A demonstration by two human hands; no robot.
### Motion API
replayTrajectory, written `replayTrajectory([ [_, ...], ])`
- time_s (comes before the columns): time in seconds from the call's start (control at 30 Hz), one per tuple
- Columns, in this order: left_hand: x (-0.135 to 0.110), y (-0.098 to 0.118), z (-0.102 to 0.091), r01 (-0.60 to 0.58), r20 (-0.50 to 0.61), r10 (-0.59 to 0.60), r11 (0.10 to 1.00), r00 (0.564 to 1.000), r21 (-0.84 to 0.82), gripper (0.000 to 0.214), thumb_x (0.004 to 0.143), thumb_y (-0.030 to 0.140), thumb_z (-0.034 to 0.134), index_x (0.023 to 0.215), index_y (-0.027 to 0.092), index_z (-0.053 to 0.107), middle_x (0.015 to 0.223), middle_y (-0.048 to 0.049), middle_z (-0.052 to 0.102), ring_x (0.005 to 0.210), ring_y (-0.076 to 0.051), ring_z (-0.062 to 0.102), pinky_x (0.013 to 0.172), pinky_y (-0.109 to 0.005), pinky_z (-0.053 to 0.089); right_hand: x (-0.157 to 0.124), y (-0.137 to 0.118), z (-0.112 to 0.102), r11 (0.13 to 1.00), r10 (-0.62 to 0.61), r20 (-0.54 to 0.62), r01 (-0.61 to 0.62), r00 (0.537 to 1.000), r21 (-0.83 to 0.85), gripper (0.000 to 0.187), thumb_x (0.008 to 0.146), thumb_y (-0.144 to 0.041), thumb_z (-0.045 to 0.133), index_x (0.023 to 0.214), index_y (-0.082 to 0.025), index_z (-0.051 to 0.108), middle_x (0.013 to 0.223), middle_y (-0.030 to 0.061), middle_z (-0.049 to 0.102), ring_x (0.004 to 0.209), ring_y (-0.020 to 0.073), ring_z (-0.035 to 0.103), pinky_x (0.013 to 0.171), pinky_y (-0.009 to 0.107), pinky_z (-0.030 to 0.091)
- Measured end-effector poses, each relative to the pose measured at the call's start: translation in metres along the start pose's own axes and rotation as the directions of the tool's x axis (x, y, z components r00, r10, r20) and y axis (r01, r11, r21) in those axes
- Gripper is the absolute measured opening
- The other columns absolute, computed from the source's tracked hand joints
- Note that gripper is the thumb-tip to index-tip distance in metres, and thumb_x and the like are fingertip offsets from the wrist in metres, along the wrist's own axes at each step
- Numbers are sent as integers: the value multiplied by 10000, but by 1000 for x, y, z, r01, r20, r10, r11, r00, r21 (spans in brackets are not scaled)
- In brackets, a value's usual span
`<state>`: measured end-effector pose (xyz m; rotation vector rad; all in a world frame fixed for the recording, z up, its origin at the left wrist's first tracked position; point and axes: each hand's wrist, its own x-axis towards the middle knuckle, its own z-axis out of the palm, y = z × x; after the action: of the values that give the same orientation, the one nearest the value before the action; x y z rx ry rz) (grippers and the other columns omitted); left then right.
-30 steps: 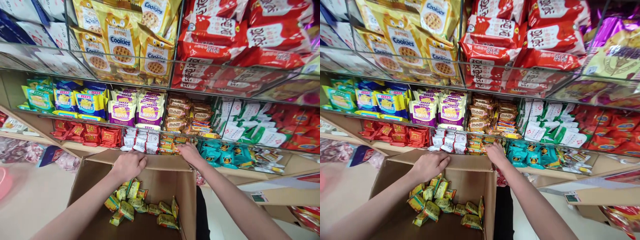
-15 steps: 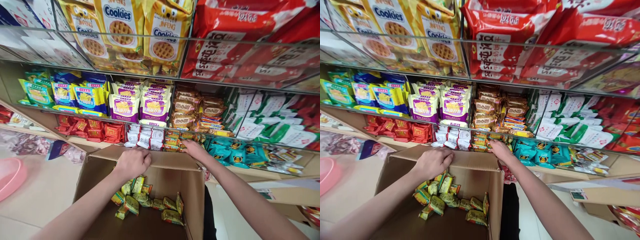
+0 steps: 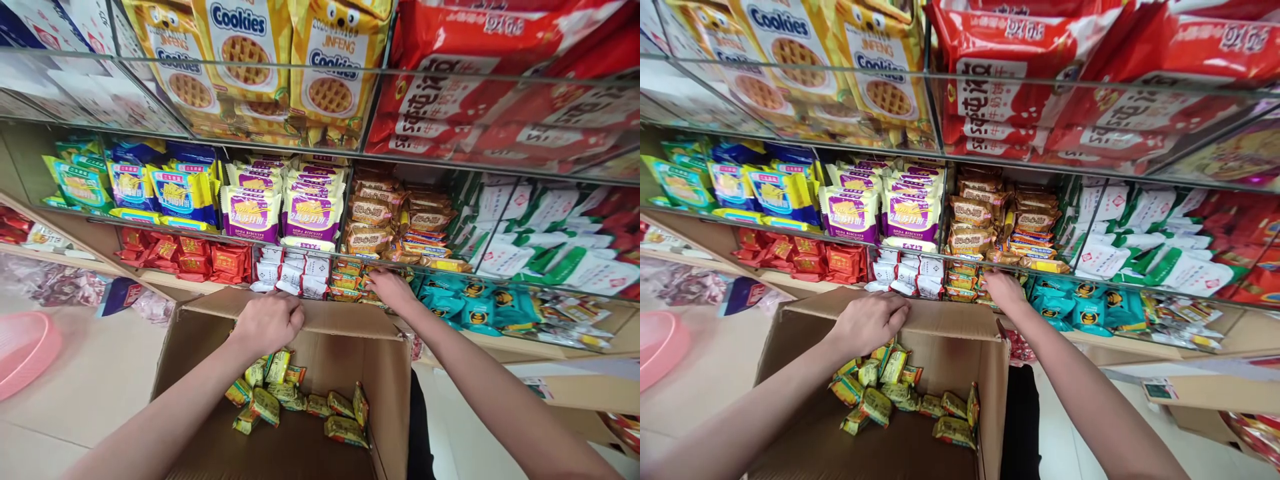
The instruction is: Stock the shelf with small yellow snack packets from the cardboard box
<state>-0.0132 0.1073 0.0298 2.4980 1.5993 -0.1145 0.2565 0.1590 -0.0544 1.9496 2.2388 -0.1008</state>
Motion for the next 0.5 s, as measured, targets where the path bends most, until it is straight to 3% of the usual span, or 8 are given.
replayTrajectory([
  [0.2, 0, 1, -1, 19, 18, -19, 1000, 1000, -5, 354, 827, 345, 273, 862, 255, 614, 938, -17, 630, 877, -215, 542, 681, -321, 405, 0, 1, -3, 998, 28, -56, -24, 998, 62, 289, 834, -284, 471, 1082, -136, 459, 1067, 160, 550, 896, 237, 570, 706, 293, 400],
  [0.3, 0, 0, -1, 11, 10, -11, 1000, 1000, -7, 349, 826, 340, 271, 849, 264, 611, 937, -6, 630, 877, -215, 544, 677, -324, 408, -3, 4, -6, 995, 4, -51, 1, 999, 97, 256, 831, -240, 469, 1060, -125, 476, 1006, 142, 576, 888, 222, 569, 708, 278, 395],
  [0.5, 0, 0, 0, 28, 32, -28, 999, 999, -18, 369, 830, 352, 268, 876, 255, 621, 944, -26, 628, 888, -218, 544, 700, -326, 408, -19, 5, -4, 969, -201, 19, 196, 979, 150, 176, 809, -295, 507, 885, -147, 566, 998, 91, 549, 849, 164, 564, 719, 223, 385],
])
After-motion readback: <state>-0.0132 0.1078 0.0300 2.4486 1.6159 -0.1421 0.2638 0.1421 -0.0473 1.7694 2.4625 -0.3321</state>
